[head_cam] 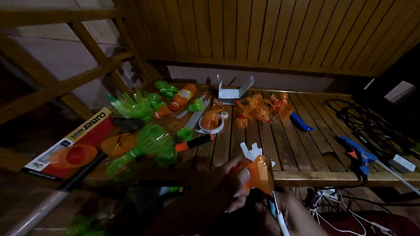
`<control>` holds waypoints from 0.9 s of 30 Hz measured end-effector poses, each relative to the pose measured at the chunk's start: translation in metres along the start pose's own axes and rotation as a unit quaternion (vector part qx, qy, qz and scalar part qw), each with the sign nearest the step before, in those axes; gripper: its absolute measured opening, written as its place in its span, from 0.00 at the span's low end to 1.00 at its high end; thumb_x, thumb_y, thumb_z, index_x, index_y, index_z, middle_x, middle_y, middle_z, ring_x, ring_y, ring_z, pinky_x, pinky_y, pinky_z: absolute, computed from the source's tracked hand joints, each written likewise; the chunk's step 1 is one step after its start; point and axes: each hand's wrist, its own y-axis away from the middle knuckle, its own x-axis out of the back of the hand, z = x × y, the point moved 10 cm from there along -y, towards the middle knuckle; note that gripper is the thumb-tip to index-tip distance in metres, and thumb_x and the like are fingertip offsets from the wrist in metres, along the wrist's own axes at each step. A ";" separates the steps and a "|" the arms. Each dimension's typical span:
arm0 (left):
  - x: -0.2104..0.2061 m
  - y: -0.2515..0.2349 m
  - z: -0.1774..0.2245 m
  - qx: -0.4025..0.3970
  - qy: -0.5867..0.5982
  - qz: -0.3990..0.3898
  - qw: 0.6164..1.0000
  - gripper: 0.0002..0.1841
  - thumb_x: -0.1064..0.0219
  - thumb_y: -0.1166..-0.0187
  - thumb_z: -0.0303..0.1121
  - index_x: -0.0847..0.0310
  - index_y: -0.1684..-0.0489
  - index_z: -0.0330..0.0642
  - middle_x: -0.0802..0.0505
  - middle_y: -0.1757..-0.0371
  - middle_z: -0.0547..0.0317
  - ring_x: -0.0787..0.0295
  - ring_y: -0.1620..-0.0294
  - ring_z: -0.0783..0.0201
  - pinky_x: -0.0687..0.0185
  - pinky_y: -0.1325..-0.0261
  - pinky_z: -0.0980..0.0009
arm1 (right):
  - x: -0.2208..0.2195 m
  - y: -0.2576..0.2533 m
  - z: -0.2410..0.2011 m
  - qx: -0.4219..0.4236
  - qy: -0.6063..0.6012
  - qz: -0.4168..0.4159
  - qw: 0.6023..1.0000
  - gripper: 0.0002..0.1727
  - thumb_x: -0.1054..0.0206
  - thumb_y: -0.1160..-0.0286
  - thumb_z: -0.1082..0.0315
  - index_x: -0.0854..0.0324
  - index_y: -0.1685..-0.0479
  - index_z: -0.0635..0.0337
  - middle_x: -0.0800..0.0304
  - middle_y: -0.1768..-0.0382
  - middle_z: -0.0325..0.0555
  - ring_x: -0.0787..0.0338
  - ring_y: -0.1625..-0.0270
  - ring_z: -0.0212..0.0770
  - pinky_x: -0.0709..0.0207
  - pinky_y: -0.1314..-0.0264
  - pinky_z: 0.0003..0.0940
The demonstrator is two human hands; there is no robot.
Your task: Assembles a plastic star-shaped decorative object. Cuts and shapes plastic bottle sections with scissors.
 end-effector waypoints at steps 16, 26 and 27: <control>-0.009 -0.004 -0.022 0.135 0.098 -0.116 0.979 0.16 0.44 0.13 0.58 0.24 0.62 0.61 0.23 0.81 0.83 0.25 0.83 0.88 0.30 0.82 0.91 | 0.001 0.004 0.006 -0.023 -0.001 -0.021 1.000 0.19 0.37 0.18 0.60 0.21 0.72 0.68 0.27 0.84 0.43 0.29 0.80 0.28 0.36 0.76 0.23; -0.008 -0.007 -0.025 0.230 0.118 -0.114 0.959 0.25 0.68 0.08 0.50 0.25 0.69 0.56 0.26 0.86 0.79 0.29 0.90 0.86 0.32 0.86 0.91 | 0.000 0.005 0.016 -0.038 -0.024 -0.034 0.998 0.18 0.36 0.18 0.63 0.21 0.73 0.68 0.28 0.84 0.40 0.31 0.81 0.24 0.38 0.77 0.19; -0.009 -0.007 -0.027 0.234 0.111 -0.118 0.959 0.25 0.66 0.08 0.50 0.25 0.71 0.57 0.26 0.87 0.79 0.30 0.90 0.86 0.33 0.86 0.91 | -0.001 0.004 0.017 -0.046 -0.036 -0.038 0.998 0.19 0.35 0.17 0.60 0.20 0.71 0.69 0.27 0.83 0.40 0.30 0.80 0.24 0.37 0.76 0.19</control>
